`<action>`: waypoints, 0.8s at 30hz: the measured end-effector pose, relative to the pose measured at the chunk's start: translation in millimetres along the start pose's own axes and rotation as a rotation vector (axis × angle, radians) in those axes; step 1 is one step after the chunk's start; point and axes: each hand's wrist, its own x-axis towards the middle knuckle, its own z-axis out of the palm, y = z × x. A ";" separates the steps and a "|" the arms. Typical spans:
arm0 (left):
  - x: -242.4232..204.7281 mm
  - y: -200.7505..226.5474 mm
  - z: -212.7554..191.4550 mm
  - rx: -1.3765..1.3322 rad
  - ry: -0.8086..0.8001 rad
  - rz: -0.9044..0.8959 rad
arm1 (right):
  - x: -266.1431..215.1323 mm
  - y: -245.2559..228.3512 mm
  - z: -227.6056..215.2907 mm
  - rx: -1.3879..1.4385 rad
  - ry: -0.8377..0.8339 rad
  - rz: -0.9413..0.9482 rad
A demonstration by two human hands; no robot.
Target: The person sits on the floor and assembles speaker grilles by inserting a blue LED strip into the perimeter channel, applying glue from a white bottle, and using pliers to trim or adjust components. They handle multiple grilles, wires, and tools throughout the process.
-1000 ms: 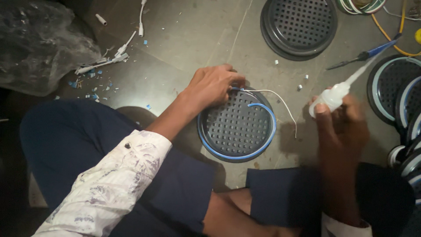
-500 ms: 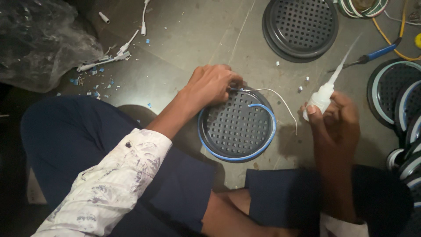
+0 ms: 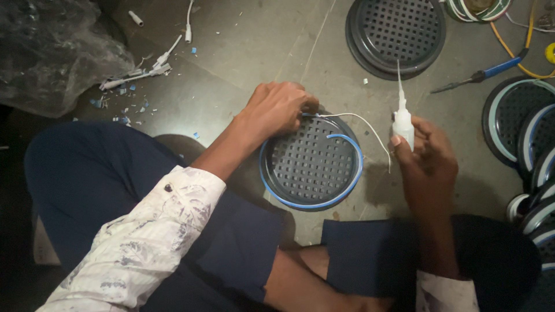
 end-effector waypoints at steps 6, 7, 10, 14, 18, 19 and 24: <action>-3.2 -0.3 1.6 0.014 0.062 0.049 | -3.4 2.6 2.4 0.087 0.019 -0.020; -3.4 -0.5 1.3 0.026 0.064 0.051 | -3.7 2.8 2.4 0.040 0.024 -0.016; -3.8 -0.2 0.9 0.045 0.070 0.058 | -5.1 3.4 1.4 -0.131 0.036 -0.088; -1.9 -0.7 0.8 0.042 0.049 0.026 | -5.0 3.3 1.6 -0.251 0.008 -0.183; -0.3 -2.5 4.5 0.050 0.047 0.028 | -4.0 3.9 3.9 -0.285 -0.016 -0.276; -0.7 -2.7 5.8 0.045 0.059 0.036 | -4.3 4.4 4.6 -0.287 -0.017 -0.276; -1.3 -5.2 10.1 0.078 0.109 0.076 | -4.3 9.2 10.0 -0.348 -0.011 -0.296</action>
